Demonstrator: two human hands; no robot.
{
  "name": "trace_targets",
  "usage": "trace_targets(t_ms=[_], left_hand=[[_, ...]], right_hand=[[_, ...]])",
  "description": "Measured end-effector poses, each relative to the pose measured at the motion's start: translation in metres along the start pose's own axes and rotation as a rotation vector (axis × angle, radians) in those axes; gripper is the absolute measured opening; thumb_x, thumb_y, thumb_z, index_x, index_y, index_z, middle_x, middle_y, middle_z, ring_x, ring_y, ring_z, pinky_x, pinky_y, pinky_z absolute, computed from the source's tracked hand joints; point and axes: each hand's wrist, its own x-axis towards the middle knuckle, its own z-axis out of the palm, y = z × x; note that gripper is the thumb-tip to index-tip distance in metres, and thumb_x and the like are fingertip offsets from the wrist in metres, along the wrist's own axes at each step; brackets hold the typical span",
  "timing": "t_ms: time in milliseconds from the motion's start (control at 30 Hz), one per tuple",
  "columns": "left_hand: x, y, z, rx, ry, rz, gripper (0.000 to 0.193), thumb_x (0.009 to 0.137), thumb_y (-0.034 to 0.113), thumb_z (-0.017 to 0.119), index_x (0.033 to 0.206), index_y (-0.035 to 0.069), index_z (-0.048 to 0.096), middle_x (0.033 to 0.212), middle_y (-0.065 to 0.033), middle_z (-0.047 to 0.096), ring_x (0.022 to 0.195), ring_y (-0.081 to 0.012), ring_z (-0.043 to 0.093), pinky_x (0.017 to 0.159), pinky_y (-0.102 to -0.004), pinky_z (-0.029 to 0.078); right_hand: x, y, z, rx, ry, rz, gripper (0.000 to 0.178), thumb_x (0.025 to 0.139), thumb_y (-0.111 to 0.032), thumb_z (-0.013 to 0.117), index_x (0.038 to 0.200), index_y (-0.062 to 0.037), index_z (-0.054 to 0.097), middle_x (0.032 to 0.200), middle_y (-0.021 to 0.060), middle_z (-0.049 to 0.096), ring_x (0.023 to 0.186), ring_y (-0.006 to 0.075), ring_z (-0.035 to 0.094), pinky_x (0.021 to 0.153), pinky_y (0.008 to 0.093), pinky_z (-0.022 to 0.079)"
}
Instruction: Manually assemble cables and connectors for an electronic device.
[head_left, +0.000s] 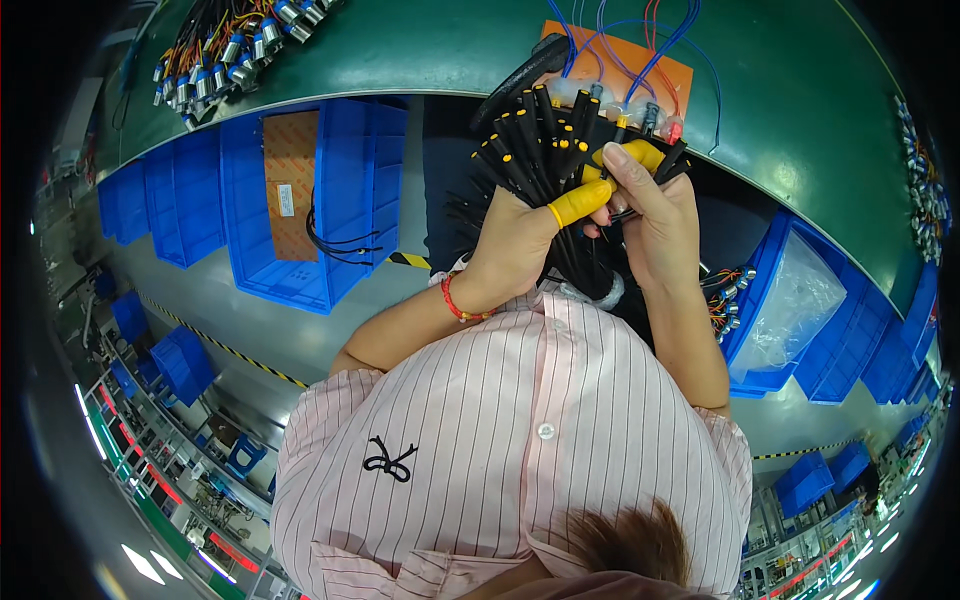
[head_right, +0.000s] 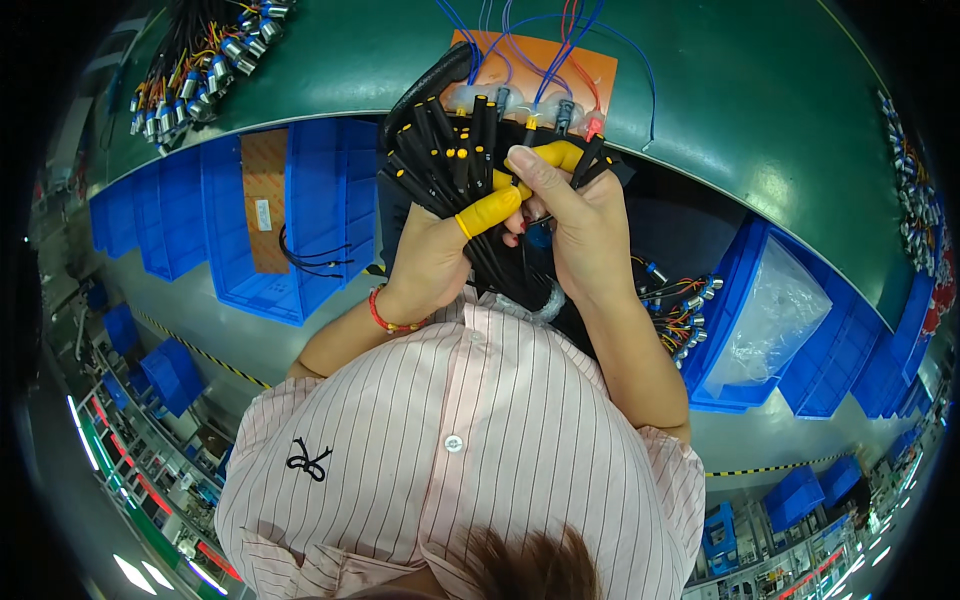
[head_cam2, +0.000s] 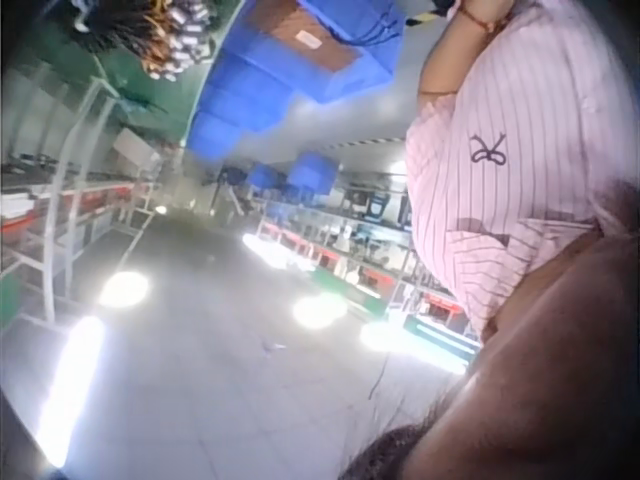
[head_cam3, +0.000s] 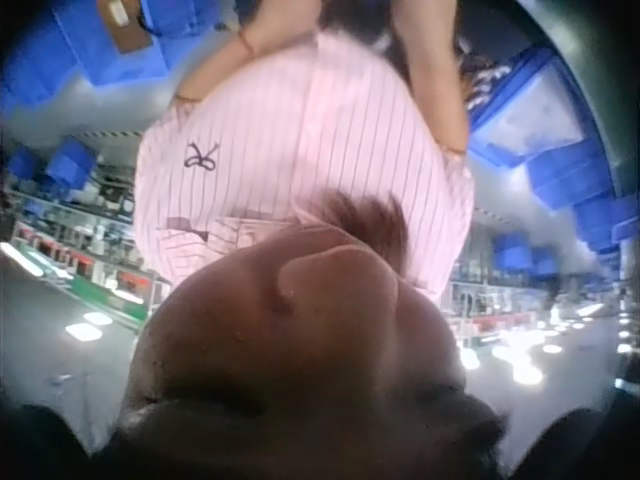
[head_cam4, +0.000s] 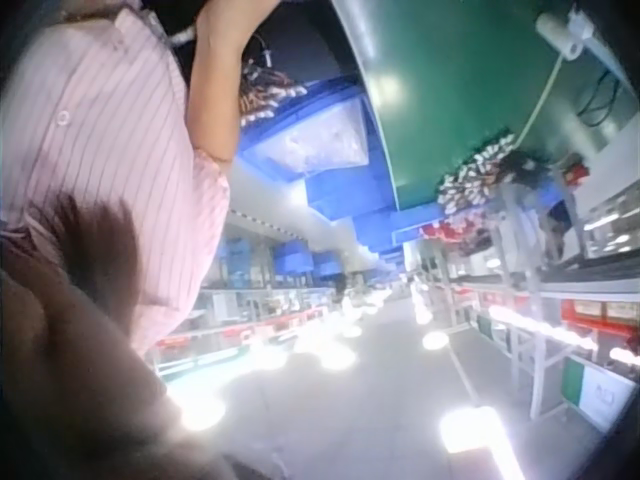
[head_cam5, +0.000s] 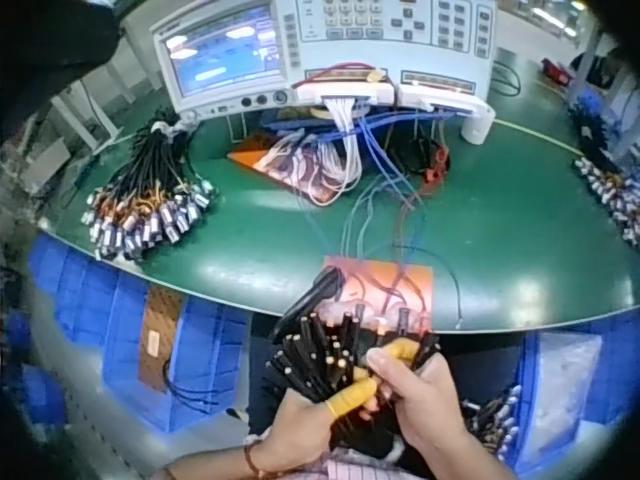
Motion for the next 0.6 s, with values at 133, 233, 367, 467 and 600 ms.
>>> trace_targets(t_ms=[133,233,367,467,600], left_hand=[[0.001,0.0,0.0,-0.008,-0.04,0.02,0.015,0.093,0.006,0.059,0.106,0.0,0.062,0.083,-0.0078,0.063,0.075,-0.0158,0.06,0.066,-0.0275,0.049],[0.002,-0.001,0.0,-0.021,-0.041,0.032,0.013,0.092,0.006,0.059,0.104,0.0,0.062,0.082,-0.0072,0.063,0.073,-0.015,0.059,0.065,-0.027,0.048],[0.003,-0.001,0.007,-0.039,-0.015,0.054,0.011,0.09,0.005,0.062,0.099,0.0,0.064,0.081,-0.0055,0.063,0.07,-0.0121,0.058,0.063,-0.0255,0.047],[0.002,-0.001,0.01,-0.069,-0.001,0.057,0.011,0.09,0.004,0.061,0.1,0.0,0.064,0.082,-0.0056,0.063,0.071,-0.0119,0.058,0.064,-0.0254,0.047],[0.002,0.004,0.013,-0.023,-0.016,0.069,0.01,0.091,0.004,0.061,0.1,0.0,0.064,0.081,-0.0049,0.062,0.072,-0.0116,0.058,0.064,-0.0251,0.046]], right_hand=[[0.001,0.0,0.001,-0.002,0.014,0.011,0.019,0.089,-0.017,0.068,0.084,0.0,0.062,0.064,0.0048,0.056,0.048,0.0135,0.053,0.046,0.0263,0.045],[0.001,-0.003,0.003,0.035,0.026,0.018,0.018,0.089,-0.016,0.067,0.084,-0.0003,0.062,0.067,0.0063,0.06,0.047,0.0133,0.054,0.045,0.0263,0.045],[0.001,-0.002,0.001,0.085,0.018,0.015,0.016,0.089,-0.015,0.067,0.086,-0.0001,0.063,0.07,0.0066,0.062,0.047,0.0129,0.054,0.045,0.0259,0.044],[0.0,-0.004,0.006,0.125,0.047,0.034,0.015,0.089,-0.014,0.067,0.087,0.0002,0.064,0.071,0.0061,0.062,0.048,0.0122,0.054,0.044,0.0249,0.043],[0.0,-0.003,0.008,0.142,0.08,0.025,0.015,0.089,-0.015,0.067,0.088,0.0004,0.065,0.071,0.0052,0.062,0.05,0.0113,0.055,0.044,0.0238,0.042]])
